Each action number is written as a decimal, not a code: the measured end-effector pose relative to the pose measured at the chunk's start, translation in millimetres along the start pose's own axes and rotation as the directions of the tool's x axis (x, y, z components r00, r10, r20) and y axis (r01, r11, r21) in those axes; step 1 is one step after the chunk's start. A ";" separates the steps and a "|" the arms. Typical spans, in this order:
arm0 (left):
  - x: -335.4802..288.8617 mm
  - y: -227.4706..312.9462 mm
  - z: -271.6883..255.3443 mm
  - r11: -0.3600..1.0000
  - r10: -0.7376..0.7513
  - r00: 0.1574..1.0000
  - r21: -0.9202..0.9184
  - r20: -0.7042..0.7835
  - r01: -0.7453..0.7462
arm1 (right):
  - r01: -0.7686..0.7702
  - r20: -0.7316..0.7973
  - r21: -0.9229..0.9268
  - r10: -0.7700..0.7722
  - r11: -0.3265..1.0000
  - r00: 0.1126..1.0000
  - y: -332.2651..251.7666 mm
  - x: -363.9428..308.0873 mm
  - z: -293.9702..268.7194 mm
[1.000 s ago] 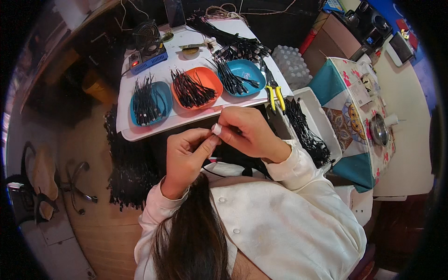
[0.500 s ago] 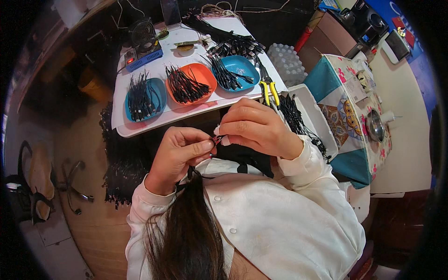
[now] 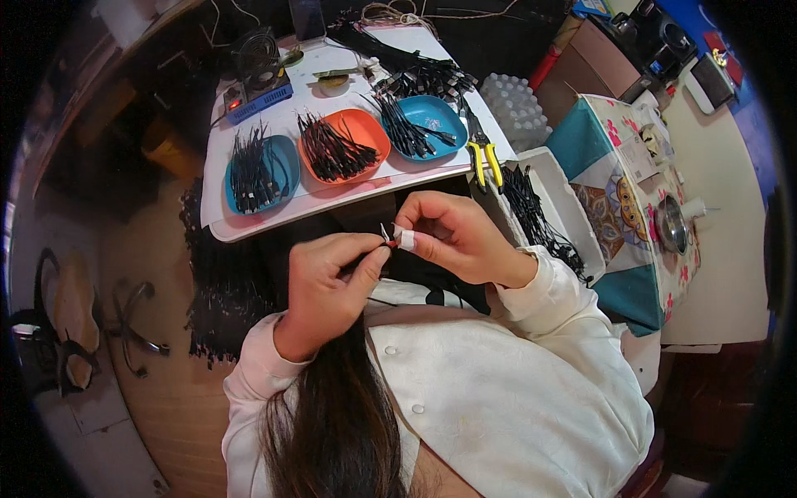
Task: The person repeatedly picks up black wire segments from a bowl, attaches small white connectors to the ends, and places the finished pieces into another bowl. The process is continuous and repetitive throughout the clip.
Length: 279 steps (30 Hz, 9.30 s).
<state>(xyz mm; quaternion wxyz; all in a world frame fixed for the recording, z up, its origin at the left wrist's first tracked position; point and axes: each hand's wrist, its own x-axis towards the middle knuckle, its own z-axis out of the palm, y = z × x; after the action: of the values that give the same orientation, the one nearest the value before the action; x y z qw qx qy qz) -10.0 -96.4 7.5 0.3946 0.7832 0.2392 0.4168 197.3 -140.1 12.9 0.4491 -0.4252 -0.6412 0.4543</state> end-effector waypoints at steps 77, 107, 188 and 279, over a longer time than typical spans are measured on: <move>-29.4 -26.2 6.1 0.214 -0.233 0.924 -0.910 0.305 0.354 | 0.668 0.187 -0.671 -0.799 0.321 0.571 0.5 6.3 11.1; -21.2 -15.7 -7.8 0.863 -0.055 0.992 -0.494 0.117 0.106 | 0.408 -0.043 -0.263 -0.433 0.874 0.900 -7.9 -3.2 26.9; 230.3 -116.6 -65.6 0.798 -0.127 0.984 0.602 0.128 0.025 | -0.110 -0.398 -0.271 -0.007 0.956 0.917 70.6 86.2 -76.9; 272.1 -222.8 -154.4 0.478 -0.314 0.948 0.871 0.050 0.112 | -0.008 -0.210 -0.326 -0.064 0.945 0.976 82.0 92.0 -72.4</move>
<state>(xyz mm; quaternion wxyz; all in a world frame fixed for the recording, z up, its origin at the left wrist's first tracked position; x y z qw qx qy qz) -3.8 287.6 4.3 0.0254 0.8766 0.4682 0.1082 256.5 -19.3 -35.4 0.4468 -0.5312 -0.6603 0.2868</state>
